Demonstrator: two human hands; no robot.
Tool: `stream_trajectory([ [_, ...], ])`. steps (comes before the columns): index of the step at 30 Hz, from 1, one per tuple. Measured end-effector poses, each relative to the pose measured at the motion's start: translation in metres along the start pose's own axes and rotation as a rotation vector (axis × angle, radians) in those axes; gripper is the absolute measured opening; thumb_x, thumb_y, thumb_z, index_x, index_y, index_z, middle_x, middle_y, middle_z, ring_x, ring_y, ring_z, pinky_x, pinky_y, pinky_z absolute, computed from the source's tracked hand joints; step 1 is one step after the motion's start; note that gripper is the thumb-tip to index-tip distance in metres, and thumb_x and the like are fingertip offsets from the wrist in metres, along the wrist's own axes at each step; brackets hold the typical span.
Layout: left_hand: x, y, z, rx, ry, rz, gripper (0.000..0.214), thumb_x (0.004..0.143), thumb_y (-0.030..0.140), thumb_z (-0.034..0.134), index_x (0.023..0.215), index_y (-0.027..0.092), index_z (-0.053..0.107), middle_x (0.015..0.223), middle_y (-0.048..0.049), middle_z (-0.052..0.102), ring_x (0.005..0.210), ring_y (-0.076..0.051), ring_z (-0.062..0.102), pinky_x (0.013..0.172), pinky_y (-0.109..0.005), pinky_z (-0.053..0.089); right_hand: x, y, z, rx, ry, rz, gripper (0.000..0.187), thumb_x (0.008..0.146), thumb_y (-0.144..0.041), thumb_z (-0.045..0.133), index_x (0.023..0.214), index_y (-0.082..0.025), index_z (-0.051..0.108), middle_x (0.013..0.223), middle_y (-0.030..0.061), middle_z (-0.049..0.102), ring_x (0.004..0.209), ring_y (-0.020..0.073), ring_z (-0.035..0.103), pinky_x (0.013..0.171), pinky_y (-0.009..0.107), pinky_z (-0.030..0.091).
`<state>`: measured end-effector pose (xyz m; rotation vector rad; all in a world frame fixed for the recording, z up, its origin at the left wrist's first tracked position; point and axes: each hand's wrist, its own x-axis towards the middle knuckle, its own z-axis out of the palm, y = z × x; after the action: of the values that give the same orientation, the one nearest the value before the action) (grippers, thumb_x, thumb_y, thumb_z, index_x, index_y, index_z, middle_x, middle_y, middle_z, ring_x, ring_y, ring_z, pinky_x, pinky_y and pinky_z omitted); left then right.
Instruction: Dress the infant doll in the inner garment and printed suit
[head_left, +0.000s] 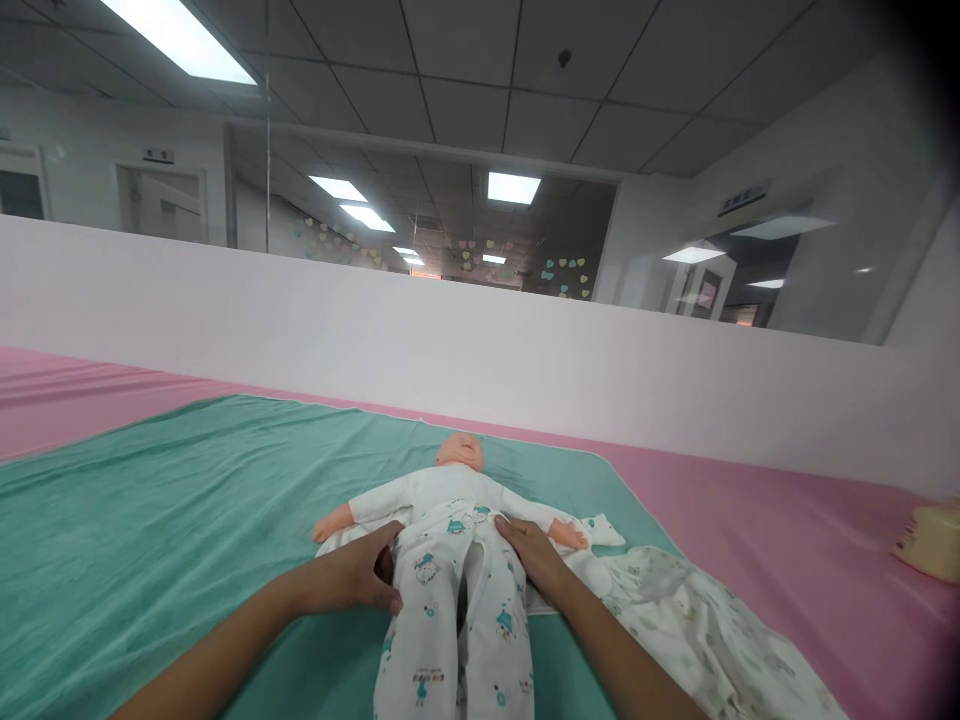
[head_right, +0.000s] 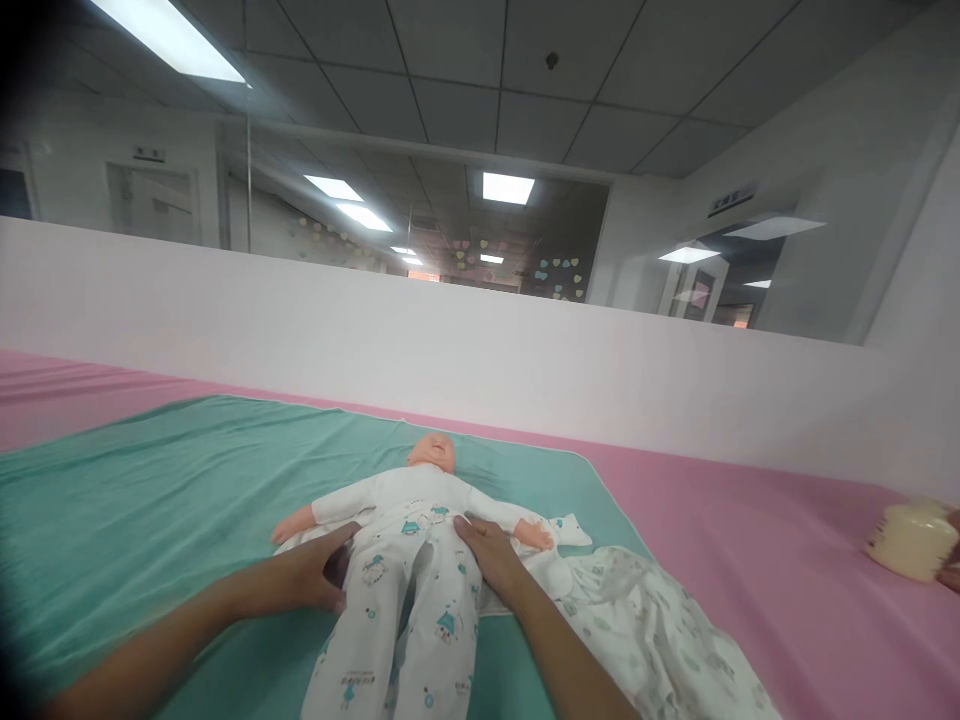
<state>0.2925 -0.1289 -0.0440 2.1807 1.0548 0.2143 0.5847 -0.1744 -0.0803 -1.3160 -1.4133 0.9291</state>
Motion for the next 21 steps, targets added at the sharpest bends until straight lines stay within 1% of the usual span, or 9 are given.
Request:
stream_trajectory([
  [3,0.0002,-0.0002,0.0004,0.005,-0.005,0.014,0.063,0.058,0.044,0.068,0.113,0.023,0.045,0.088,0.0026,0.058,0.084,-0.020,0.055,0.065,-0.024,0.039,-0.0004,-0.0009,0.0001,-0.008,0.003,0.003,0.048,0.079,-0.061,0.047,0.061,-0.017,0.054,0.060,-0.0006,0.050,0.060,0.0129,0.038,0.060,0.026,0.030],
  [5,-0.0002,-0.0002,0.0004,0.006,-0.002,0.020,0.059,0.058,0.044,0.068,0.109,0.022,0.046,0.089,0.0022,0.058,0.085,-0.019,0.055,0.065,-0.024,0.039,-0.0006,-0.0019,0.0002,-0.027,0.010,0.005,0.049,0.078,-0.062,0.047,0.061,-0.017,0.053,0.060,-0.0004,0.050,0.060,0.0133,0.038,0.060,0.026,0.030],
  [9,-0.0017,0.0015,-0.0004,-0.026,-0.012,0.030,0.063,0.059,0.044,0.068,0.113,0.023,0.043,0.089,0.0030,0.057,0.084,-0.019,0.054,0.066,-0.024,0.039,-0.0008,-0.0030,0.0004,-0.049,0.008,0.015,0.051,0.076,-0.066,0.047,0.061,-0.018,0.052,0.060,0.0000,0.050,0.061,0.0138,0.037,0.060,0.026,0.030],
  [12,-0.0025,0.0033,-0.0009,-0.044,-0.015,0.031,0.058,0.059,0.041,0.068,0.109,0.024,0.045,0.085,0.0044,0.056,0.081,-0.017,0.053,0.064,-0.023,0.038,-0.0004,-0.0018,0.0007,-0.033,0.014,0.016,0.050,0.076,-0.066,0.047,0.060,-0.018,0.050,0.059,-0.0005,0.048,0.060,0.0135,0.036,0.060,0.026,0.030],
  [15,-0.0023,0.0033,-0.0008,-0.052,-0.017,0.025,0.057,0.059,0.040,0.069,0.108,0.024,0.046,0.082,0.0052,0.055,0.079,-0.016,0.052,0.062,-0.022,0.037,0.0003,0.0000,0.0008,-0.033,0.019,0.011,0.050,0.076,-0.065,0.047,0.058,-0.018,0.049,0.057,-0.0008,0.045,0.059,0.0132,0.035,0.058,0.026,0.029],
  [21,-0.0008,0.0002,0.0000,-0.008,-0.001,0.004,0.064,0.059,0.041,0.068,0.115,0.024,0.043,0.087,0.0038,0.058,0.083,-0.018,0.054,0.066,-0.024,0.038,0.0005,0.0006,0.0004,-0.023,0.015,-0.001,0.049,0.077,-0.064,0.048,0.059,-0.018,0.051,0.058,-0.0010,0.047,0.059,0.0130,0.036,0.058,0.026,0.029],
])
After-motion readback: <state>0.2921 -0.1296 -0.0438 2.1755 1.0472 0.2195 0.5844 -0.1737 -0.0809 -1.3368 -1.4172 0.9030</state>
